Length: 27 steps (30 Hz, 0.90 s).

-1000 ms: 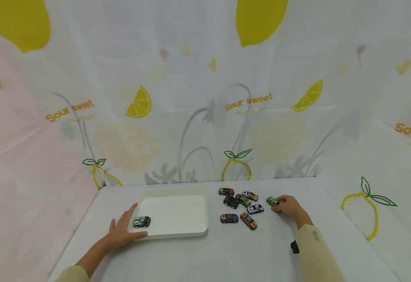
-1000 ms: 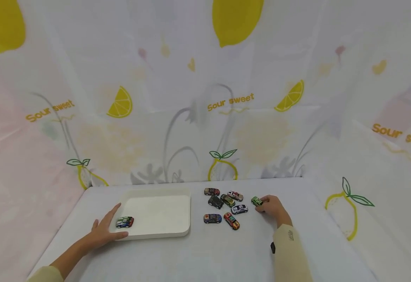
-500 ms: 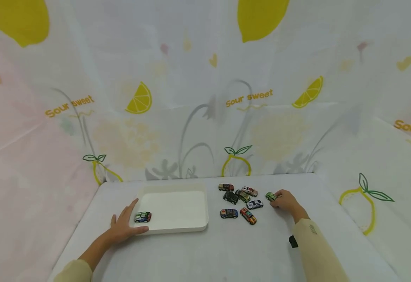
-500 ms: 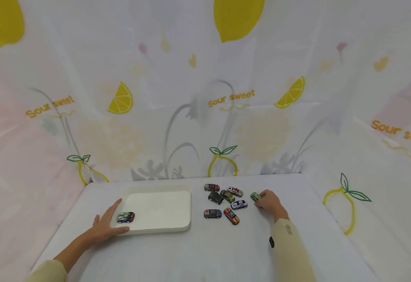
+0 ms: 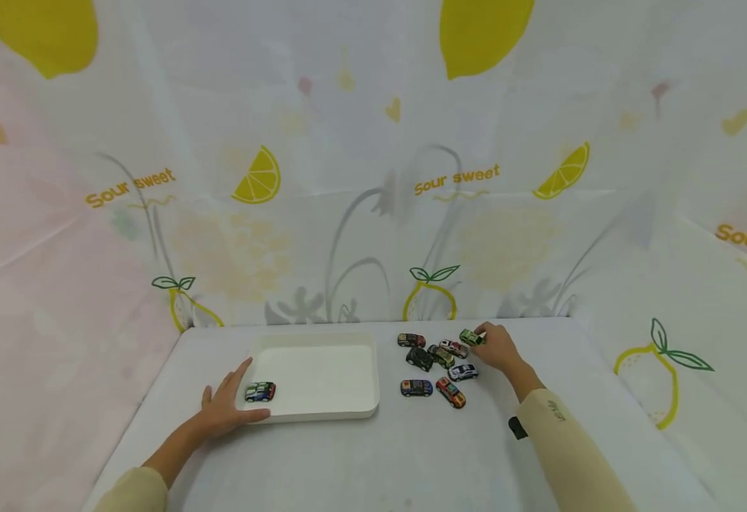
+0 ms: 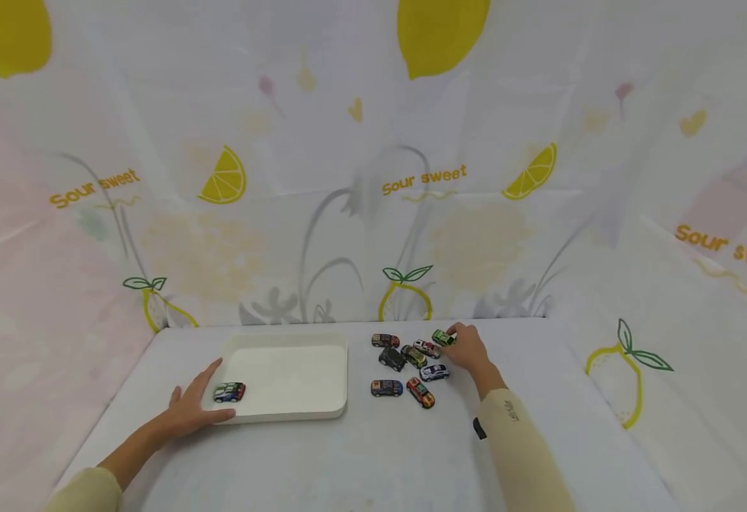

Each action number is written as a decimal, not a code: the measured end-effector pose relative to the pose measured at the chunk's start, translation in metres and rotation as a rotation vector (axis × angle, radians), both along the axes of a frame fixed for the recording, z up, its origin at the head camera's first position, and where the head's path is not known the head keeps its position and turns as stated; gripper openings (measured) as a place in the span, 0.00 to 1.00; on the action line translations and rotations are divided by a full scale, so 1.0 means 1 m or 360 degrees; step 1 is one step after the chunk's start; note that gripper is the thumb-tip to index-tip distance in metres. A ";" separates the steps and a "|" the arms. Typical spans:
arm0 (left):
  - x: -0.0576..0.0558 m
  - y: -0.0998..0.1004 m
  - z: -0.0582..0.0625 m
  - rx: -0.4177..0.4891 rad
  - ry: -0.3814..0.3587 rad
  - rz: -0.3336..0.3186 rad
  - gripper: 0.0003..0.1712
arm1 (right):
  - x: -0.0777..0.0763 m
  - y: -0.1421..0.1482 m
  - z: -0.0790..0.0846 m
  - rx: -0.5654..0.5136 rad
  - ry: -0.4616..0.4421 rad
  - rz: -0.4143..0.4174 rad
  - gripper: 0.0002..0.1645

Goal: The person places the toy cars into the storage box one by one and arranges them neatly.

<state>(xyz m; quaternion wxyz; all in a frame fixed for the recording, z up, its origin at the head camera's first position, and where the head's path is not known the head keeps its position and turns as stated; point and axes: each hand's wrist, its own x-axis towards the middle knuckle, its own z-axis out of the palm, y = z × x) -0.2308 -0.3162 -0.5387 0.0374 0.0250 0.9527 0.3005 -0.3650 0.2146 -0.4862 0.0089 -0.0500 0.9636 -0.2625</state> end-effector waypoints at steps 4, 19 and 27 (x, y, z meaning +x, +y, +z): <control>0.002 -0.001 0.002 -0.0002 -0.0002 -0.0022 0.63 | 0.000 -0.021 0.005 -0.0050 0.0042 0.0047 0.25; -0.002 -0.001 -0.001 0.0030 0.0055 -0.0014 0.62 | -0.003 -0.107 0.029 -0.0074 0.0178 0.0261 0.24; 0.002 0.001 0.002 0.0029 0.0032 -0.0008 0.62 | 0.007 -0.144 0.031 -0.0105 0.0150 0.0351 0.21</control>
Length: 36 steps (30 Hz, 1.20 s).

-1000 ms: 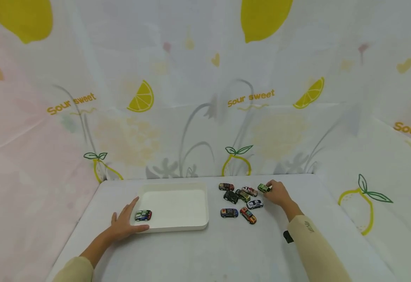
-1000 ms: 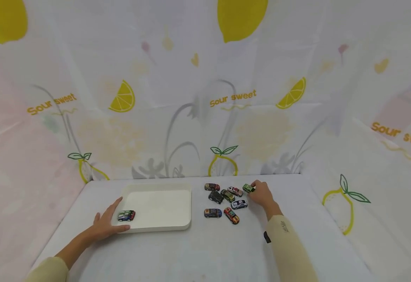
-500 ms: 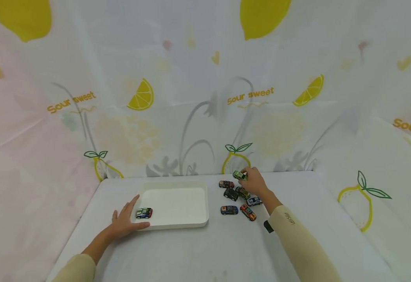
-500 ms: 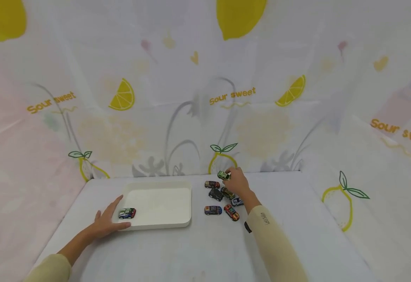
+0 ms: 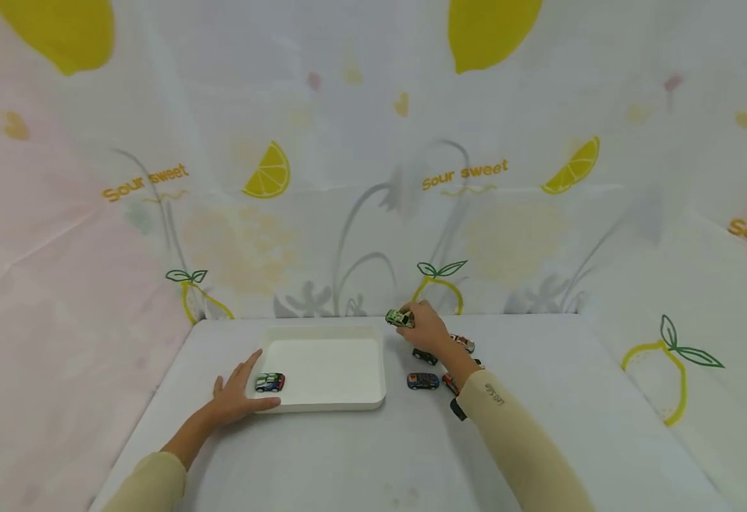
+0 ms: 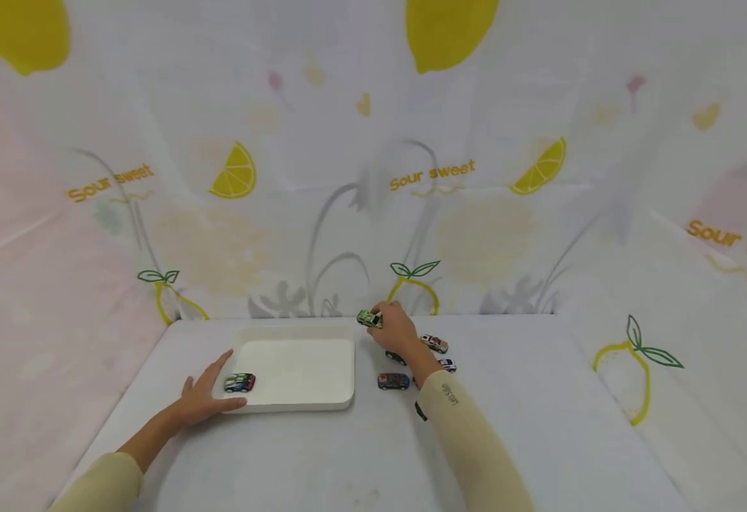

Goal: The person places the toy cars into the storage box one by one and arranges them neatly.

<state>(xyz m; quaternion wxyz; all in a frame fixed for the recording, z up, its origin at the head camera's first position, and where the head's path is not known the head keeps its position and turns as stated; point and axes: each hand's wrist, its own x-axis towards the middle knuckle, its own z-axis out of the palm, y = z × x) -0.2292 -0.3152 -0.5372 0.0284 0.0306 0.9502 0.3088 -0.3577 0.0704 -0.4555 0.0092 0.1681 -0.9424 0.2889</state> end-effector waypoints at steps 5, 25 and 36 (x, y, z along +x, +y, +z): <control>-0.003 0.006 -0.001 -0.0001 -0.0042 0.0010 0.63 | 0.004 -0.007 -0.009 0.0069 0.0081 0.0019 0.19; -0.003 0.005 -0.001 -0.0024 -0.0118 0.0065 0.64 | 0.007 -0.003 -0.024 0.0025 -0.0138 0.0165 0.29; -0.003 0.002 -0.001 -0.0006 -0.0136 0.0091 0.64 | 0.009 0.000 -0.029 -0.0046 -0.0073 0.0149 0.10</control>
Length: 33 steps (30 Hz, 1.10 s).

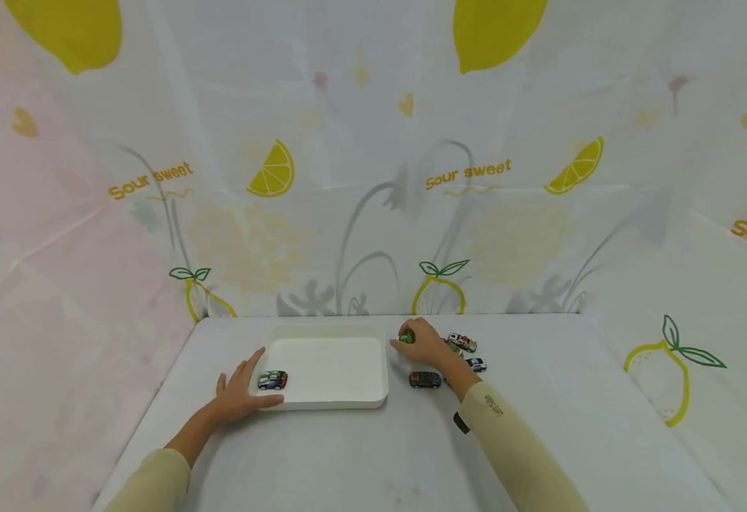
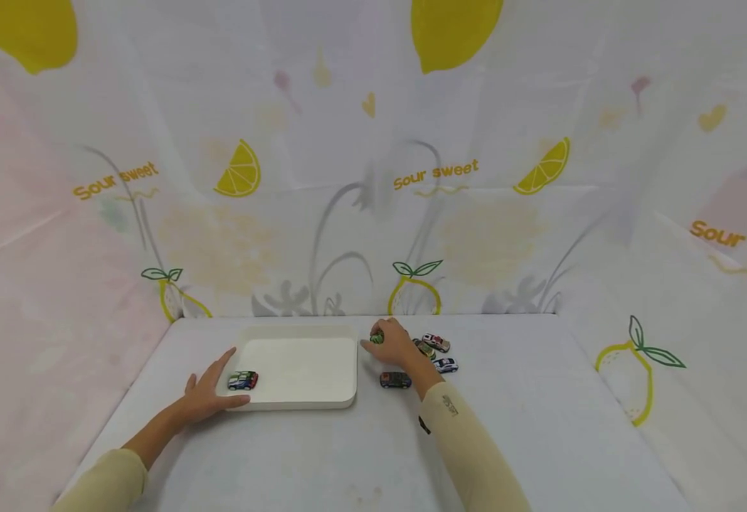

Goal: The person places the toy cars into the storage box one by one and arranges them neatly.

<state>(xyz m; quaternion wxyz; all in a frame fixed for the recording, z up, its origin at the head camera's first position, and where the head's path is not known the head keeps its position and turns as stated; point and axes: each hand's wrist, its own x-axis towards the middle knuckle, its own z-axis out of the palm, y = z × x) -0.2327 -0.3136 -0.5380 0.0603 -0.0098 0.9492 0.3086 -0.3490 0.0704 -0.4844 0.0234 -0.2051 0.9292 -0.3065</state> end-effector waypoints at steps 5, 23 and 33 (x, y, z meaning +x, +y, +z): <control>0.001 -0.001 -0.003 -0.0013 0.0026 -0.0021 0.64 | -0.001 0.001 -0.006 -0.0027 0.0082 -0.0037 0.06; 0.004 0.002 0.002 -0.0007 0.0023 -0.0017 0.64 | -0.003 -0.004 -0.002 -0.0409 -0.0159 -0.0213 0.22; 0.001 0.001 0.002 -0.0011 -0.0011 0.0013 0.64 | -0.005 -0.006 0.000 -0.0208 -0.0066 -0.0267 0.30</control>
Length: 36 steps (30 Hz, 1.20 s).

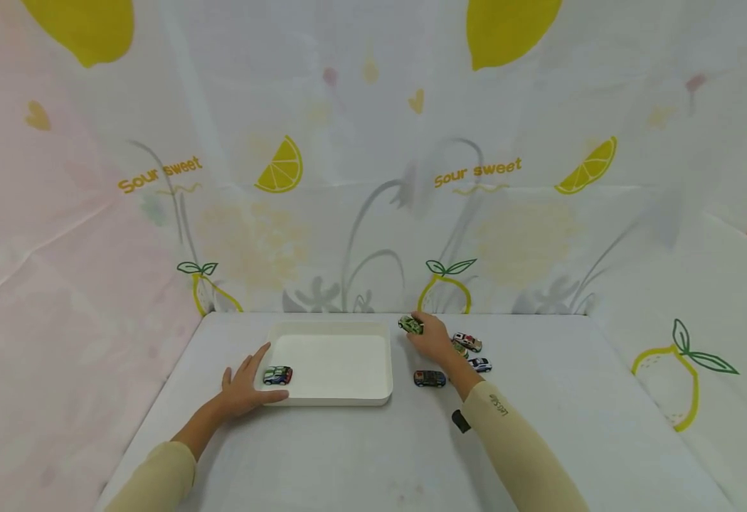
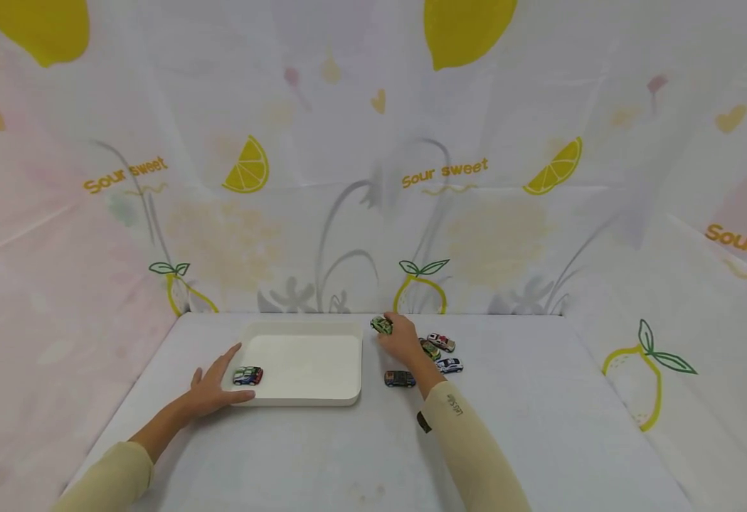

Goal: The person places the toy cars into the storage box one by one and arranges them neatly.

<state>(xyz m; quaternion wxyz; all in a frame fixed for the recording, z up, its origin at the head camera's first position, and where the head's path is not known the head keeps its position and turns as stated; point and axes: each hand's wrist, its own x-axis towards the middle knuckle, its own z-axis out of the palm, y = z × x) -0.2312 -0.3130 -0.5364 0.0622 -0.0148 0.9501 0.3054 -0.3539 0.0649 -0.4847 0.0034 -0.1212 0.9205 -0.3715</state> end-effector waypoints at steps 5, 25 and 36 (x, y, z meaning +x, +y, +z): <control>0.000 0.000 0.000 -0.0002 0.0010 -0.0005 0.64 | -0.001 0.000 0.000 -0.0035 -0.0036 -0.0012 0.27; 0.000 -0.003 0.003 -0.0002 0.0085 -0.0047 0.63 | -0.002 -0.001 0.007 -0.0100 -0.0020 -0.0072 0.26; -0.001 -0.003 0.000 0.0008 0.0063 -0.0037 0.64 | -0.004 -0.006 0.014 0.0007 0.0105 -0.0083 0.23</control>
